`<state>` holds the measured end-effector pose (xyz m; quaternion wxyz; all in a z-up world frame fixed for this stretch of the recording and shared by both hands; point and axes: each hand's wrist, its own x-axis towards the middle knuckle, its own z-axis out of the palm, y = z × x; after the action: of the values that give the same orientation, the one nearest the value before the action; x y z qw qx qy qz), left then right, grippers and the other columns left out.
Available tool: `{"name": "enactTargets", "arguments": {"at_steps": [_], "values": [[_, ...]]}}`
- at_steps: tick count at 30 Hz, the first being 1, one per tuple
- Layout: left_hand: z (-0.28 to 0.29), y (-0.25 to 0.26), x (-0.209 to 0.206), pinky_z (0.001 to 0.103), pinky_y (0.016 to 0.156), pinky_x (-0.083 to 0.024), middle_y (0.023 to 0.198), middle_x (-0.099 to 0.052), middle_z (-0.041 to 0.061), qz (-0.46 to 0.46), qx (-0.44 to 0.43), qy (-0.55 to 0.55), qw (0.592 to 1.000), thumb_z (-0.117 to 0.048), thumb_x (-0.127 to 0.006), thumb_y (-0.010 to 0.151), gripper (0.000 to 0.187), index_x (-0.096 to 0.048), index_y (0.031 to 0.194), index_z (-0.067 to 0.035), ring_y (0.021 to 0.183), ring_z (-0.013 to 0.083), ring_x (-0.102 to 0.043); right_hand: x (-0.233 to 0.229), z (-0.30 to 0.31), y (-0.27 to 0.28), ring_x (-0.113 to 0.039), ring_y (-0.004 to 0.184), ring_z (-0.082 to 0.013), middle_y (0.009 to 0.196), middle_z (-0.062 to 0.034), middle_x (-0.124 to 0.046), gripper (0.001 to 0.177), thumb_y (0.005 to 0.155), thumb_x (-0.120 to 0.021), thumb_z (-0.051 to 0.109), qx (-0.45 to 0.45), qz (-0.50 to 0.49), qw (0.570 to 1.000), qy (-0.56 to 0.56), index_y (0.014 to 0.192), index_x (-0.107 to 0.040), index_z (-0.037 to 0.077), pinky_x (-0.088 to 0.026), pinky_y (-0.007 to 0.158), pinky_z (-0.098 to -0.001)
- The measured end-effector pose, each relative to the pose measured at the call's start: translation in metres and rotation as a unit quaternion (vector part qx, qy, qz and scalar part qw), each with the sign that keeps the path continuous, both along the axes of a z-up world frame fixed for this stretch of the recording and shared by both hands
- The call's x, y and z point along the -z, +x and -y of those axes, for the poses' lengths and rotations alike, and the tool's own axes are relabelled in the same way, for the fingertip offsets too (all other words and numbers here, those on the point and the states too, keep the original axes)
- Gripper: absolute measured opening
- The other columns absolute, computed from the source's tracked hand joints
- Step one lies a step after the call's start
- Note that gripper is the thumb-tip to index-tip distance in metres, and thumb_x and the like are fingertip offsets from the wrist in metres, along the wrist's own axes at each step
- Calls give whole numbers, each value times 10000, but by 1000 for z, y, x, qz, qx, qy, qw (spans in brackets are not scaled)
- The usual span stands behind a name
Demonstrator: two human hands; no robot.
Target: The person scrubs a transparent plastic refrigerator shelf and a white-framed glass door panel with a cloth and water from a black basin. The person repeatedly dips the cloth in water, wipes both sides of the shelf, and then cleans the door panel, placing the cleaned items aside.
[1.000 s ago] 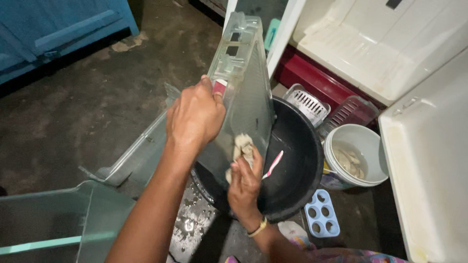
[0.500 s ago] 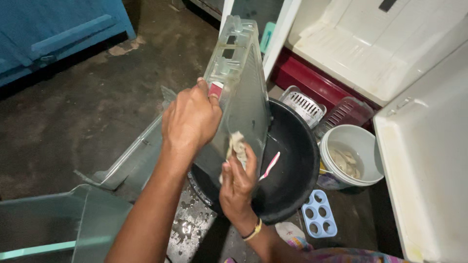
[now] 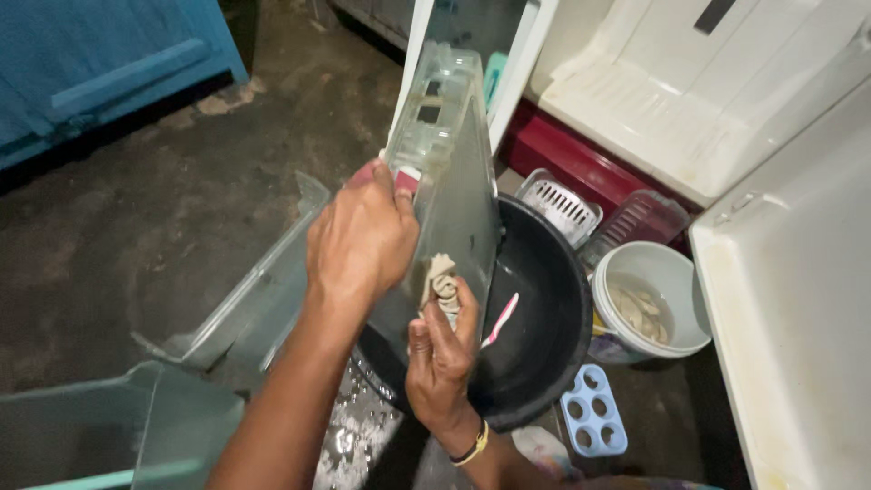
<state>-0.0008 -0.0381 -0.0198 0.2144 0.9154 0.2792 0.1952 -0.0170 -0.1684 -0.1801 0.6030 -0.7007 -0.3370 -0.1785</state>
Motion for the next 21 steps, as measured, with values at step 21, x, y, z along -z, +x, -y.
{"name": "enactTargets", "arguments": {"at_steps": [21], "values": [[3, -1, -1, 597, 793, -521, 980, -689, 323, 47, 29, 29, 998, -198, -516, 940, 344, -641, 1172, 24, 905, 513, -668, -63, -50, 118, -456, 1439, -373, 1579, -268, -379, 428, 1095, -493, 189, -27, -14, 1000, 6, 1444, -559, -49, -340, 1188, -412]]}}
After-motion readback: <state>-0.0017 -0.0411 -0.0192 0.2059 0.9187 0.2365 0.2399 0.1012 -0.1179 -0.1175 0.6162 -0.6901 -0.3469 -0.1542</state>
